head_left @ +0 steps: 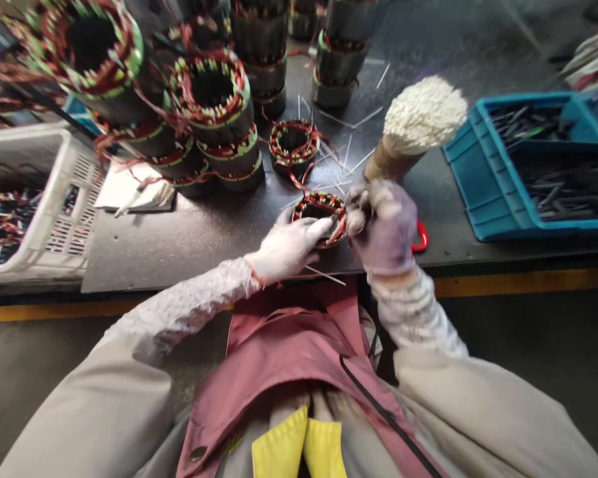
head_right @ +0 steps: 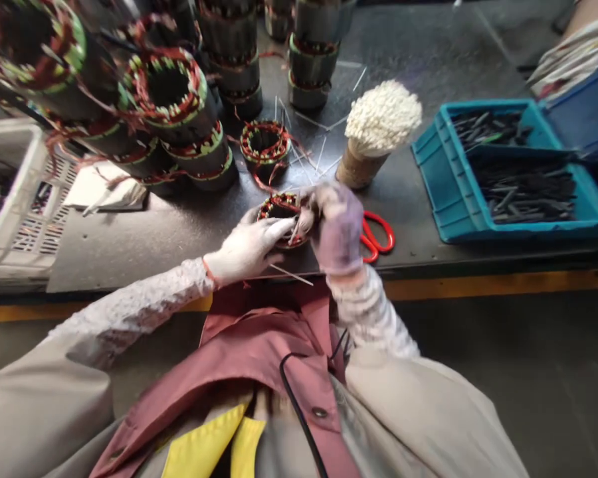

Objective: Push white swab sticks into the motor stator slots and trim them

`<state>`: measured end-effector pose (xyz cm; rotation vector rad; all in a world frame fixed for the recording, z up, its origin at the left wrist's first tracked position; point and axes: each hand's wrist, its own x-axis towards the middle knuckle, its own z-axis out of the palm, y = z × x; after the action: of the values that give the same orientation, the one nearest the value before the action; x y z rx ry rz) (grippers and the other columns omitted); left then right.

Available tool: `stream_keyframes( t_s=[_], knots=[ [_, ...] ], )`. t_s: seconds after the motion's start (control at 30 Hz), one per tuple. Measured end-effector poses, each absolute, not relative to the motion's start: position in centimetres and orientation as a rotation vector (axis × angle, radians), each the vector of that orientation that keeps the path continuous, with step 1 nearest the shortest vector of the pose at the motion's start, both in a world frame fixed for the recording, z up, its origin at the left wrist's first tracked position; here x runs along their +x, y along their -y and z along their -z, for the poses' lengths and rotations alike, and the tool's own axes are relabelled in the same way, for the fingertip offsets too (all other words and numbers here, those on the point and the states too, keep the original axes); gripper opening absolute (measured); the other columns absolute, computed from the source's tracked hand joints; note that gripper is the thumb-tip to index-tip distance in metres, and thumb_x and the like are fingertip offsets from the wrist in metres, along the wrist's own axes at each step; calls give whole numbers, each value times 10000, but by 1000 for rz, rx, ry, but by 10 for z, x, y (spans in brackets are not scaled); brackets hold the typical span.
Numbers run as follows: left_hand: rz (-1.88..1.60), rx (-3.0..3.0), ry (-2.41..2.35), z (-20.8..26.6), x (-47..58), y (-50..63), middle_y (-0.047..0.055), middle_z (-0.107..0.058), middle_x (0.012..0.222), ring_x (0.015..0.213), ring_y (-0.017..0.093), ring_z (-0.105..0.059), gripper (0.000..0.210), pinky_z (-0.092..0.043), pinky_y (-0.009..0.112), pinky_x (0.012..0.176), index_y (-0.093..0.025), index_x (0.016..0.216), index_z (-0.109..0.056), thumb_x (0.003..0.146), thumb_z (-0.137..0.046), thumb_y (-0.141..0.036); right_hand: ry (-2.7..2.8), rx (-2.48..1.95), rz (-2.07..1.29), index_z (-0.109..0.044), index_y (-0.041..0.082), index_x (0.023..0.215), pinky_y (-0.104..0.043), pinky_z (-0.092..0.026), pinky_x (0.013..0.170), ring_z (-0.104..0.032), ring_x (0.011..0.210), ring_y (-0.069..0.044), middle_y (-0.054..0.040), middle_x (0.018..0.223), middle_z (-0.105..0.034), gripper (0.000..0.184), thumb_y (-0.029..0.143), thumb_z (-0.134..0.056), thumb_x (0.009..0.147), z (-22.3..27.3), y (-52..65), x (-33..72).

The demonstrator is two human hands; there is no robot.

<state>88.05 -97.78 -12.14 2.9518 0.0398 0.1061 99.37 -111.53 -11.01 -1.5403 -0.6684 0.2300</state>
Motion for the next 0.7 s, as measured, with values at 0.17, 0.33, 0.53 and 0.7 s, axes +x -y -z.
stream_keyframes(
  t_s=[0.17,0.33,0.53,0.7],
  knots=[
    [121,3015,-466,114,853,990,178,-679,1179,977,314,-690,630,-526,452,839,-165,1465,-382,883,-592,-282,752,-1628,-25,-535,258,1269,-311,-610,614,-726,821,-198,-100,1276,-633,354,278,-488,919,169,1134,966],
    [310,3071,-188,97,882,967,70,-714,797,694,246,-697,273,-492,343,664,-234,1130,-662,910,-502,-261,1212,-1819,54,-605,203,1237,-382,-580,930,-663,1115,-269,-128,1204,-682,376,295,-613,873,192,1123,973],
    [359,2903,345,83,913,916,-2,-637,607,557,160,-589,141,-395,292,618,-260,791,-723,773,-587,-226,1422,-1641,-263,-685,242,1113,-308,-582,844,-712,946,-190,-43,1039,-740,255,316,-633,875,176,1119,1020],
    [529,3029,550,83,910,912,29,-630,607,559,180,-591,284,-375,309,584,-273,969,-727,844,-473,-250,1437,-1516,-355,-715,241,1054,-300,-579,825,-708,895,-176,-41,992,-742,235,350,-655,855,176,1118,1032]
  ],
)
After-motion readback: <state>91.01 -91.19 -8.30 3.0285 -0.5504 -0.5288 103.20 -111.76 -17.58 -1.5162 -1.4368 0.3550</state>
